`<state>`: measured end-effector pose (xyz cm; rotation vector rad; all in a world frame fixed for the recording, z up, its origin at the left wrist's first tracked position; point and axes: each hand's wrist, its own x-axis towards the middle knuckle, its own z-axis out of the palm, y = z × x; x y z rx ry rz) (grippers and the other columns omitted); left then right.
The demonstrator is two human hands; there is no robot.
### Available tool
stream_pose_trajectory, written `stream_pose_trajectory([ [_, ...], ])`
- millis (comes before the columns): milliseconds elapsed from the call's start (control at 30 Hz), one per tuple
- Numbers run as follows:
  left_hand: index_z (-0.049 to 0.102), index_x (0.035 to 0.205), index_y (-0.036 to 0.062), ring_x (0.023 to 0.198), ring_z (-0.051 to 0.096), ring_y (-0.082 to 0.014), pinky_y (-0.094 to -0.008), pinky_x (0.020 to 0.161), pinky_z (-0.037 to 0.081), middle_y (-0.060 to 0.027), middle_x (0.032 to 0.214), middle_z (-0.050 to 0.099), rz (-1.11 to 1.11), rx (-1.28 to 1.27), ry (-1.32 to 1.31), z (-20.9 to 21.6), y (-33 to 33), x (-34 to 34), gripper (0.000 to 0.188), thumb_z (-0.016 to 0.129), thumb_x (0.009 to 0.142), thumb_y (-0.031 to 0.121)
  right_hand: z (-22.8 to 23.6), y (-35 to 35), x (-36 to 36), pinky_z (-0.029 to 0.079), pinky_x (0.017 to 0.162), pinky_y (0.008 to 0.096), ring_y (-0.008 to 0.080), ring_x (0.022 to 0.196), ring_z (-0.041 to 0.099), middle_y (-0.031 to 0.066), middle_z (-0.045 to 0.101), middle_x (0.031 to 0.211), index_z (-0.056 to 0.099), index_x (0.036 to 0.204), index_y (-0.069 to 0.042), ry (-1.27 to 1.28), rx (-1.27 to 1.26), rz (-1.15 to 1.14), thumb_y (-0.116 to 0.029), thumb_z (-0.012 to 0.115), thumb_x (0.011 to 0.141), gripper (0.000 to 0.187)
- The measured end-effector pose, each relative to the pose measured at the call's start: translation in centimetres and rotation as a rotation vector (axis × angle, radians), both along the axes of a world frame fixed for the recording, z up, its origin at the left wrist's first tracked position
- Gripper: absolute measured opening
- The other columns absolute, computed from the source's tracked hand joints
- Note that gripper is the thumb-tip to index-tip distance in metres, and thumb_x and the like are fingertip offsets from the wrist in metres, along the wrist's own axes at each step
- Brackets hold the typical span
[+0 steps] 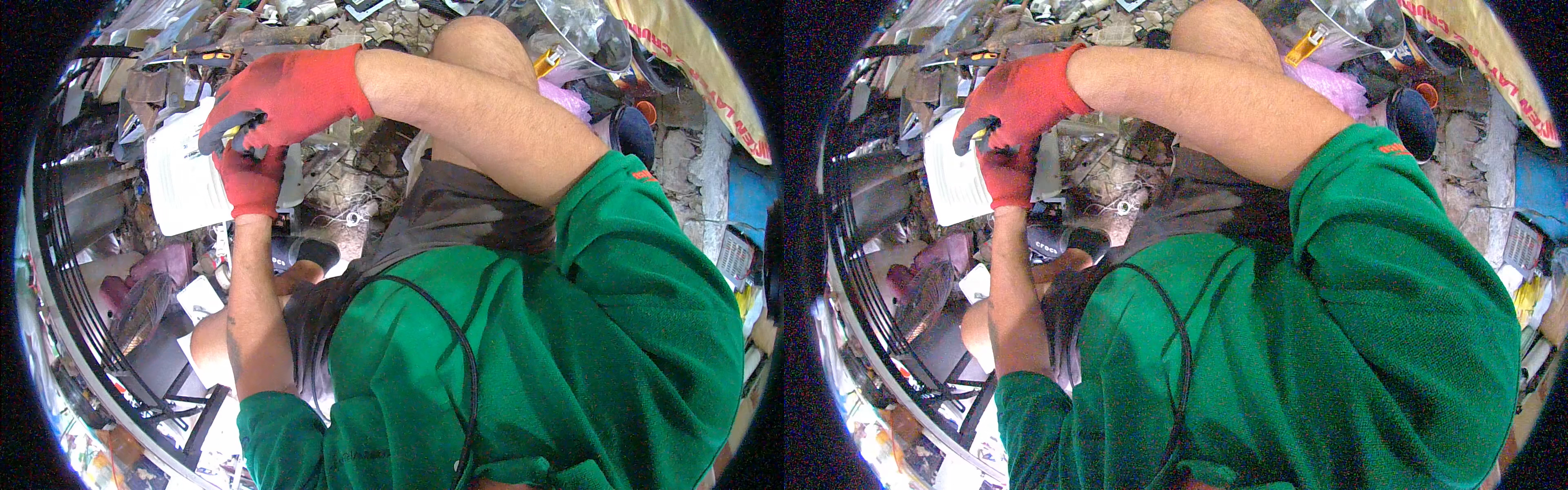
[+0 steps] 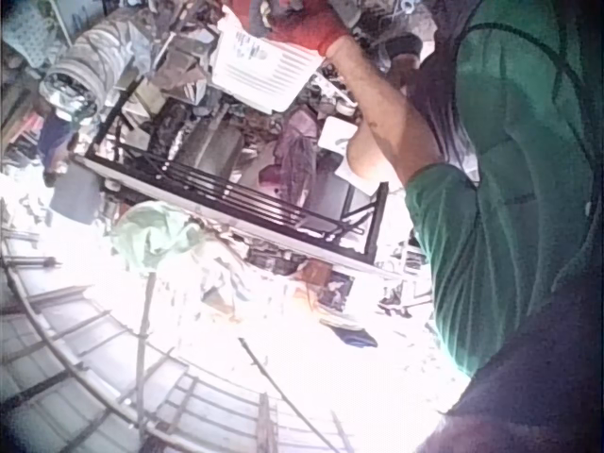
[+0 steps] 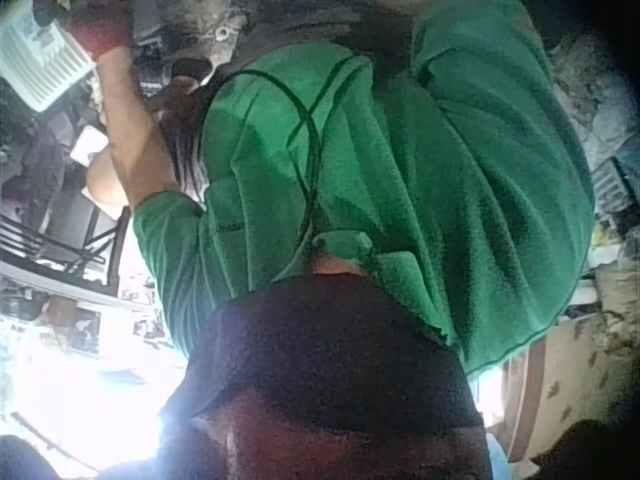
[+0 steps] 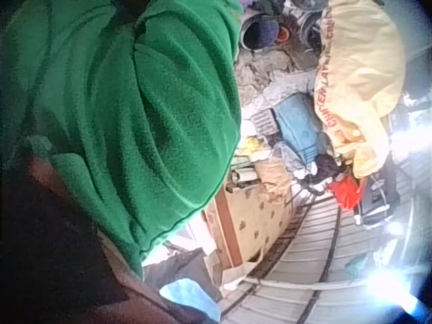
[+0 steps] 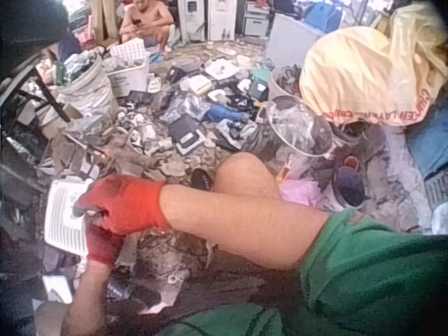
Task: The person uses a screwdriver to remove screws from a white electronic device's casing while sitting on the floor in a cluttered area.
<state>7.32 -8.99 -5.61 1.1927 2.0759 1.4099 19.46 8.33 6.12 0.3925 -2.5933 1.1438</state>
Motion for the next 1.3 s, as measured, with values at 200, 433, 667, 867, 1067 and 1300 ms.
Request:
stream_pose_trajectory([
  [200,0.053,0.122,0.0012,0.114,0.055,-0.0216,-0.0377,0.095,0.047,-0.0103,0.124,0.055,-0.031,-0.062,0.297,0.3,-0.7,-1.2,0.053,0.074,0.074,0.001,-0.2,-0.7,0.2,0.045,0.101,0.0398,0.0311,0.114,0.057,0.0118,0.06,0.125,0.058,0.128,-0.016,0.132,-0.04,-0.022,-0.019,0.06,0.08,0.048],
  [433,0.042,0.131,0.0005,0.122,0.049,-0.024,-0.0406,0.102,0.043,-0.0102,0.128,0.052,0.017,0.088,-0.269,0.3,0.0,0.1,0.07,0.078,0.071,0.004,-0.5,-0.4,0.1,0.046,0.098,0.0411,0.0325,0.113,0.059,0.0138,0.063,0.122,0.057,0.13,-0.016,0.055,-0.02,-0.022,-0.025,0.061,0.079,0.052],
  [667,0.037,0.134,0.0009,0.121,0.05,-0.0229,-0.0389,0.101,0.043,-0.0105,0.13,0.051,-0.031,0.049,-0.172,-1.1,-0.5,-1.0,0.077,0.08,0.07,0.008,-0.7,-0.7,0.1,0.045,0.099,0.0396,0.031,0.112,0.059,0.0128,0.061,0.124,0.057,0.13,-0.015,0.092,-0.028,-0.014,-0.02,0.059,0.079,0.051],
  [867,0.047,0.129,0.0011,0.118,0.053,-0.0235,-0.0375,0.099,0.043,-0.0132,0.125,0.056,-0.068,0.045,-0.004,-0.9,-0.3,-1.1,0.064,0.079,0.073,0.01,-0.5,-0.4,-0.2,0.047,0.096,0.0411,0.0315,0.109,0.061,0.0134,0.064,0.12,0.057,0.129,-0.014,0.061,-0.04,-0.006,-0.024,0.06,0.08,0.05],
  [1067,0.054,0.121,-0.0017,0.116,0.054,-0.0282,-0.0388,0.102,0.038,-0.0158,0.122,0.058,-0.096,-0.134,0.217,1.2,-0.3,-0.9,0.053,0.077,0.076,0.015,-1.0,0.1,-0.2,0.048,0.093,0.0423,0.0322,0.106,0.063,0.0132,0.066,0.116,0.058,0.129,-0.014,0.105,-0.02,-0.029,-0.028,0.061,0.08,0.051],
  [1300,0.06,0.117,-0.0011,0.118,0.05,-0.0336,-0.0412,0.101,0.037,-0.0182,0.12,0.06,-0.09,-0.242,0.23,2.0,-0.4,-1.3,0.047,0.076,0.079,0.023,-0.2,-0.1,-0.1,0.045,0.1,0.0389,0.0312,0.112,0.059,0.0139,0.062,0.122,0.059,0.127,-0.013,0.044,0.005,-0.045,-0.015,0.058,0.079,0.048],
])
